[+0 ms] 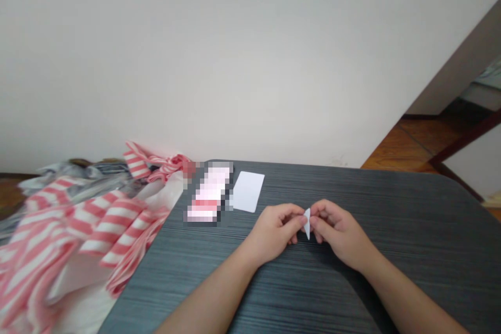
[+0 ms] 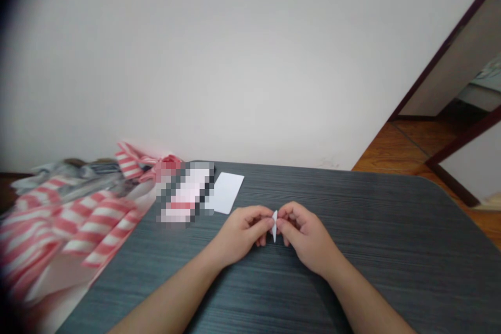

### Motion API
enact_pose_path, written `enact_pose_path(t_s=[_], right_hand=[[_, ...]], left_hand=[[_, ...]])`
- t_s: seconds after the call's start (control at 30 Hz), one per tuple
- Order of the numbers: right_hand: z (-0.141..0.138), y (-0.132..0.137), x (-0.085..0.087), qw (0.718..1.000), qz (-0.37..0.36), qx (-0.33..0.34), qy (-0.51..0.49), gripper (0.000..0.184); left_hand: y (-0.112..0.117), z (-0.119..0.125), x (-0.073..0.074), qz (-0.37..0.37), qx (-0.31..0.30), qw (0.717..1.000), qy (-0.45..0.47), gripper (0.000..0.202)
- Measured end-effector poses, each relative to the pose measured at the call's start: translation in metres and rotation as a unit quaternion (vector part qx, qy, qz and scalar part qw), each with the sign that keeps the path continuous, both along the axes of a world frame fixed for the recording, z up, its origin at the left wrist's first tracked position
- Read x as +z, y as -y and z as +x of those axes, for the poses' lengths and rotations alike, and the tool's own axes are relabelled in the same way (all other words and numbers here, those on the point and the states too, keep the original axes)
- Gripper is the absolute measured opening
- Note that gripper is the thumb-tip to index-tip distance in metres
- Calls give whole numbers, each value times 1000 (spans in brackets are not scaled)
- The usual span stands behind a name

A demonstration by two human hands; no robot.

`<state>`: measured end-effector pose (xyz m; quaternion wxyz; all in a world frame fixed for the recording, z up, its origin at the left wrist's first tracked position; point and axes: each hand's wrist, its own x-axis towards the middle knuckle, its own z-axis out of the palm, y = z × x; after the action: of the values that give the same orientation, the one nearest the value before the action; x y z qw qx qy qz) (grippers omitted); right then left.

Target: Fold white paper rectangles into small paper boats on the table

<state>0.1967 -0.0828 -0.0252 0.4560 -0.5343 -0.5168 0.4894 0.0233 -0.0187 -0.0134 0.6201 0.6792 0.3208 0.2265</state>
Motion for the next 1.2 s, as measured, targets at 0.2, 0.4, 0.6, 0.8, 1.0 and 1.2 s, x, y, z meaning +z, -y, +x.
enact_pose_path(t_s=[0.2, 0.4, 0.6, 0.8, 1.0, 1.2], right_hand=[[0, -1, -1, 1000, 8, 2, -5, 25], [1, -3, -7, 1000, 8, 2, -3, 22], [1, -2, -6, 999, 25, -6, 27, 19], [2, 0, -7, 996, 55, -9, 74, 15], [2, 1, -10, 995, 65, 4, 81, 18], [2, 0, -9, 994, 61, -2, 94, 17]], left_hand=[[1, 0, 6, 24, -12, 1000, -2, 28], [3, 1, -1, -5, -21, 1000, 23, 16], [2, 2, -4, -26, -5, 999, 33, 18], [1, 3, -6, -42, 18, 998, 35, 24], [1, 4, -9, -47, 20, 998, 41, 27], [2, 4, -3, -52, 28, 997, 40, 31]])
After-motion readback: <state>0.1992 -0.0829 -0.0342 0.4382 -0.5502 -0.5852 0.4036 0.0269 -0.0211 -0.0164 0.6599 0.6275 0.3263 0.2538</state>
